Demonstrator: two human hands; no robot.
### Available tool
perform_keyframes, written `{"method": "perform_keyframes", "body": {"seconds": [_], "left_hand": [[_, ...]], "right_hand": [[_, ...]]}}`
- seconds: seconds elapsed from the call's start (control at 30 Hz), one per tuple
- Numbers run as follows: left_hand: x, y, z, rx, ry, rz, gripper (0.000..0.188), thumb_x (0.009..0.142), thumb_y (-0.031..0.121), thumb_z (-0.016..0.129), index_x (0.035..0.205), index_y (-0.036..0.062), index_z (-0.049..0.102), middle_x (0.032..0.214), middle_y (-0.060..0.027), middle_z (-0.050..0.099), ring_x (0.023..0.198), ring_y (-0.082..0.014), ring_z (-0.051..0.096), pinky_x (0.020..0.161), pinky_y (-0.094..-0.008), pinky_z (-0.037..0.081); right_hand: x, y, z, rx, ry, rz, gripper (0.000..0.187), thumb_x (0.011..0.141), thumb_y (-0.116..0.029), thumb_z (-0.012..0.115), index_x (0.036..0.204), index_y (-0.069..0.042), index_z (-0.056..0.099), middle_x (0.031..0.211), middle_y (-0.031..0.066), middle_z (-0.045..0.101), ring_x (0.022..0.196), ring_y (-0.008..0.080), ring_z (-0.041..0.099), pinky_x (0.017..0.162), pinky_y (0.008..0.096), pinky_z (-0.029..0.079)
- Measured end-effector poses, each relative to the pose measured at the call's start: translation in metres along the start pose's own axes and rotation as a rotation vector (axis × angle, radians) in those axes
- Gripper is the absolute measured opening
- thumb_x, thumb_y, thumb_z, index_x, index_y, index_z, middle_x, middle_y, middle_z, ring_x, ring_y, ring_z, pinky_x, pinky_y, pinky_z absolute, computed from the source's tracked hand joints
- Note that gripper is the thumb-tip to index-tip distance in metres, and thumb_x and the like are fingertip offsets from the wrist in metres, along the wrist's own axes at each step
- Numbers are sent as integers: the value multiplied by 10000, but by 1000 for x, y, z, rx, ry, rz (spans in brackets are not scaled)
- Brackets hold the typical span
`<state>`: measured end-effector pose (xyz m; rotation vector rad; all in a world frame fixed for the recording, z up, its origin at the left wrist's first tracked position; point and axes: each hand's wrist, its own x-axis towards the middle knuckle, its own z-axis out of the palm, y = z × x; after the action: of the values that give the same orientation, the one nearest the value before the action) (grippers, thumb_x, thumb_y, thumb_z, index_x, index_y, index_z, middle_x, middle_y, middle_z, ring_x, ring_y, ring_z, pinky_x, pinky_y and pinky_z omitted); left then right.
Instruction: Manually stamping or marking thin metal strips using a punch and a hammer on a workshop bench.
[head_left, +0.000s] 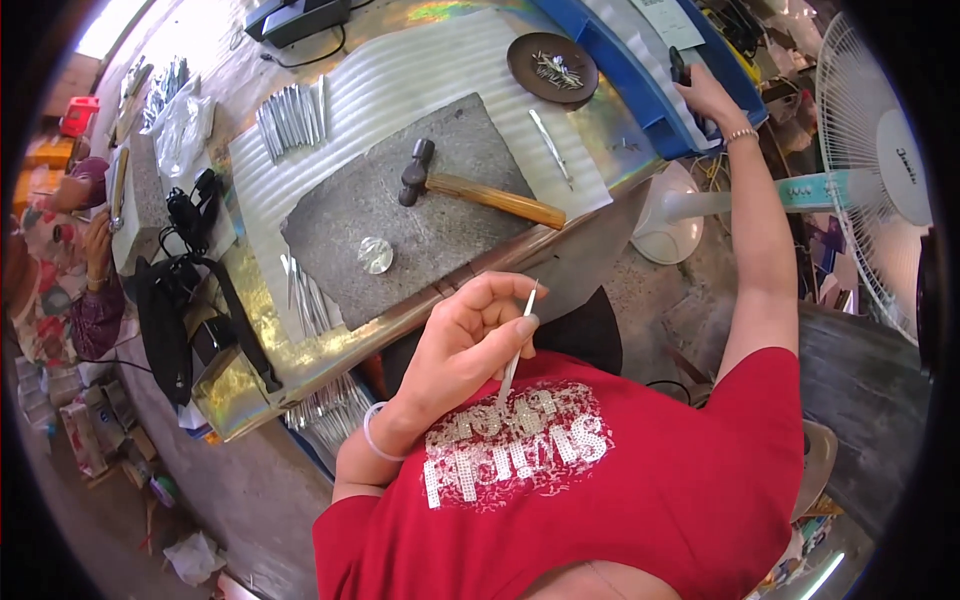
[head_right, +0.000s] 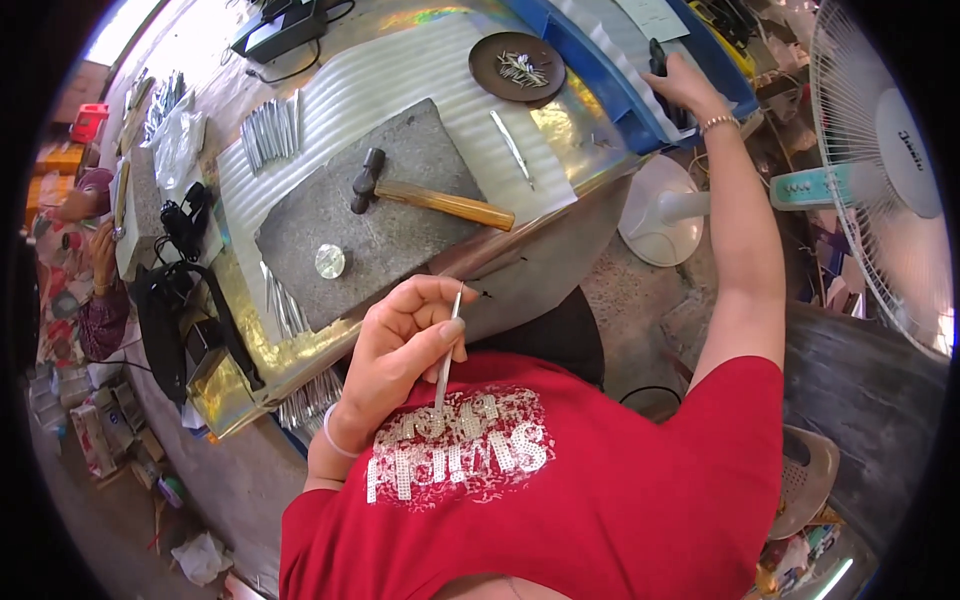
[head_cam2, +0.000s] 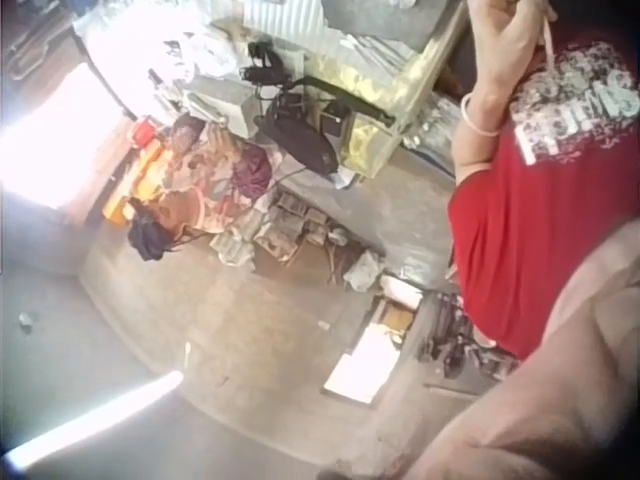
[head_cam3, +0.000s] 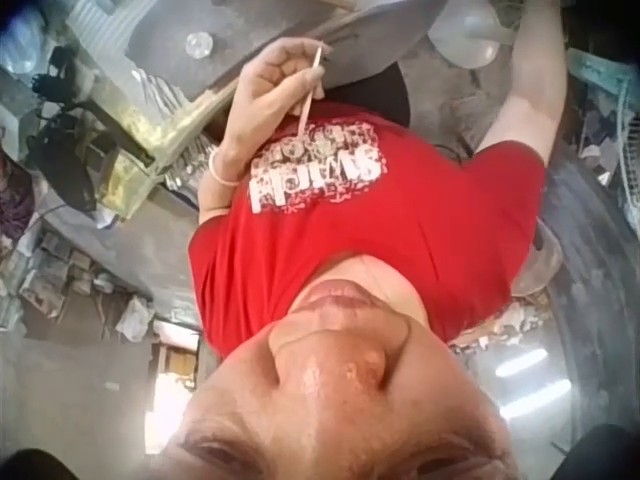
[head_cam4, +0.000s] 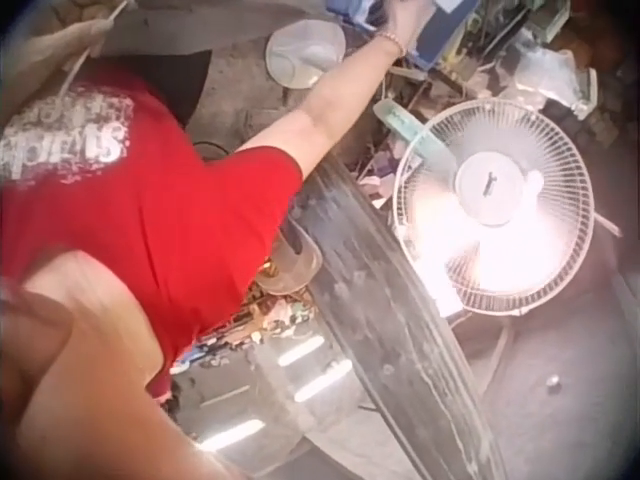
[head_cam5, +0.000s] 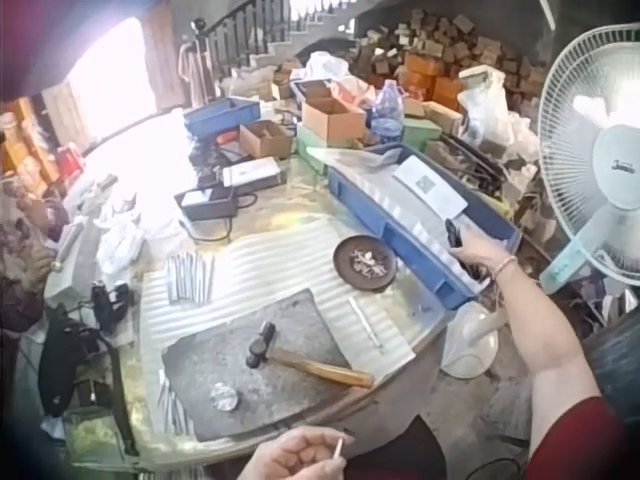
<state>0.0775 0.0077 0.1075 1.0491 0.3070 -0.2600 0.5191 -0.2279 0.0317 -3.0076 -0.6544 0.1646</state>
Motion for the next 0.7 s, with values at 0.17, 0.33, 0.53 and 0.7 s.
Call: {"method": "perform_keyframes", "body": {"seconds": [0.17, 0.33, 0.53, 0.7], "left_hand": [[3, -1, -4, -14, 19, -2, 253, 906, 80, 541, 1137, -8, 488, 708, -4, 571, 555, -10, 469, 469, -153, 342], [10, -5, -9, -84, 17, -24, 244, 904, 76, 541, 1127, -10, 491, 708, -8, 576, 561, -15, 474, 482, -153, 343], [16, -6, -19, -128, 11, -34, 230, 906, 66, 532, 1118, -14, 492, 742, -12, 576, 648, -40, 527, 564, -169, 403], [25, -9, -24, -176, -23, -41, 213, 915, 61, 505, 1111, -20, 489, 753, -26, 575, 685, -71, 545, 626, -201, 436]], "right_hand": [[16, -8, 2, 11, -11, 2, 475, 805, -280, 598, 1058, 97, 459, 1020, 343, 562, 1000, 440, 555, 856, 423, 446], [31, -7, 22, -73, 122, 75, 509, 794, -295, 583, 1055, 126, 467, 978, 306, 598, 948, 426, 583, 831, 416, 464], [14, 51, -24, 1608, -173, 188, 346, 865, -204, 511, 1048, 83, 571, 884, 163, 657, 750, 214, 653, 687, 327, 556], [-80, 9, -75, 2252, -492, -331, 575, 886, -173, 536, 1280, 170, 296, 1249, 254, 439, 1119, 285, 467, 884, 385, 465]]}}
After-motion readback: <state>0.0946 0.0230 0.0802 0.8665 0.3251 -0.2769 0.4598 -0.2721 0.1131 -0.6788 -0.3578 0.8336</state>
